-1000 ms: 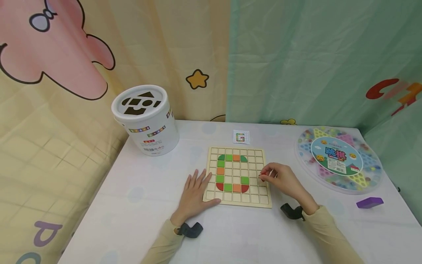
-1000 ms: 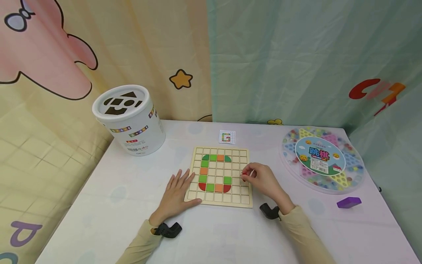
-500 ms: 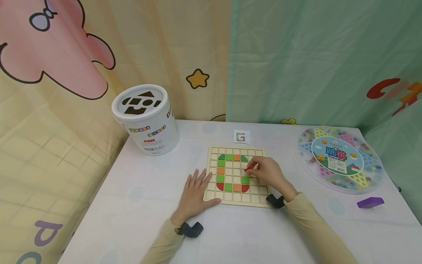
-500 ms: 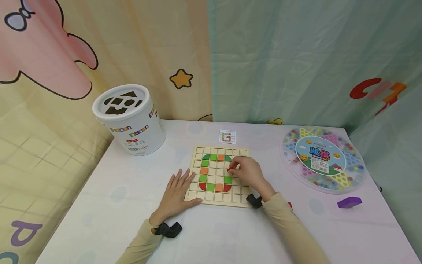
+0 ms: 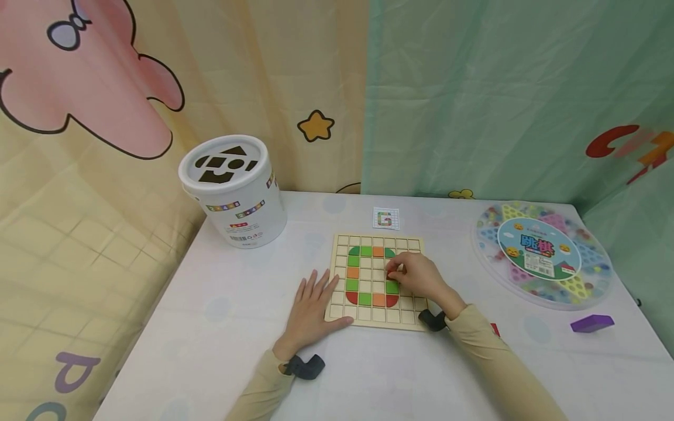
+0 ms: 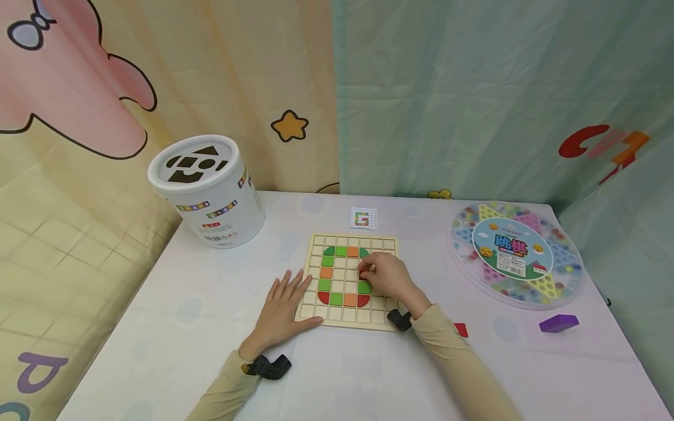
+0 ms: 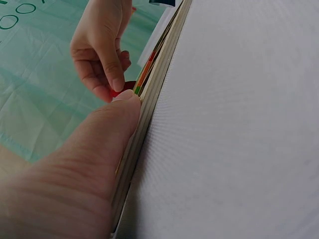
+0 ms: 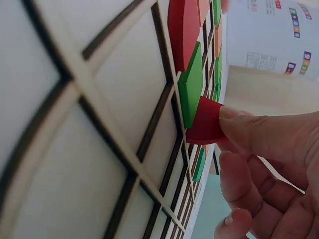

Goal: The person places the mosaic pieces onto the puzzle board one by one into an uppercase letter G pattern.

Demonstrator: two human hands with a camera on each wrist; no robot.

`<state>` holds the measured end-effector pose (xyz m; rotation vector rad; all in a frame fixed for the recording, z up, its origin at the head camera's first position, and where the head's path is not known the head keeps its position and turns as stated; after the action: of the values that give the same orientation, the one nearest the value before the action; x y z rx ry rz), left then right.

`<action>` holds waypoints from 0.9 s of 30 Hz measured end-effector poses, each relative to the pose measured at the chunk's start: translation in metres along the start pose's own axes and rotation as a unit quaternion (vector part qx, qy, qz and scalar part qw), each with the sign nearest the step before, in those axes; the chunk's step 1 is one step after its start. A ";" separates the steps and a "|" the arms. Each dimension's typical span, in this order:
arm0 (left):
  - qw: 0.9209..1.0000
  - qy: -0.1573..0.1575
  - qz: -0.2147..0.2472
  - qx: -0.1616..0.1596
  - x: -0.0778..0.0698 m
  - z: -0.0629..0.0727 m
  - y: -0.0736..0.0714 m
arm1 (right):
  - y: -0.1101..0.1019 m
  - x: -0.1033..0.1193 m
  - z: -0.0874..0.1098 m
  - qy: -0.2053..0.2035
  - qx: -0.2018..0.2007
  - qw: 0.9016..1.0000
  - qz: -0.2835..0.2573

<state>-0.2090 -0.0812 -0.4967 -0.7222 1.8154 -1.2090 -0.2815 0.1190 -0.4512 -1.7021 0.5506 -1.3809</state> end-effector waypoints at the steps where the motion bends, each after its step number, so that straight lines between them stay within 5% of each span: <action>1: 1.000 0.000 0.001 0.000 0.000 0.000 0.000 | 0.000 -0.001 0.000 0.003 -0.002 1.000 0.000; 27: 1.000 -0.002 0.003 0.004 -0.003 0.000 -0.002 | -0.002 -0.008 0.000 0.048 -0.010 0.998 0.025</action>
<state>-0.2077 -0.0798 -0.4938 -0.7140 1.8061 -1.2097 -0.2844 0.1260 -0.4538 -1.6337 0.6596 -1.4302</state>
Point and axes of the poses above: each hand's wrist, its own z-axis away from the middle knuckle, its own y-axis out of the palm, x = y × z, the point moved 9 cm from there along -z, towards the middle knuckle, and after that the axes turned 4 degrees about y, right-handed, at the moved point
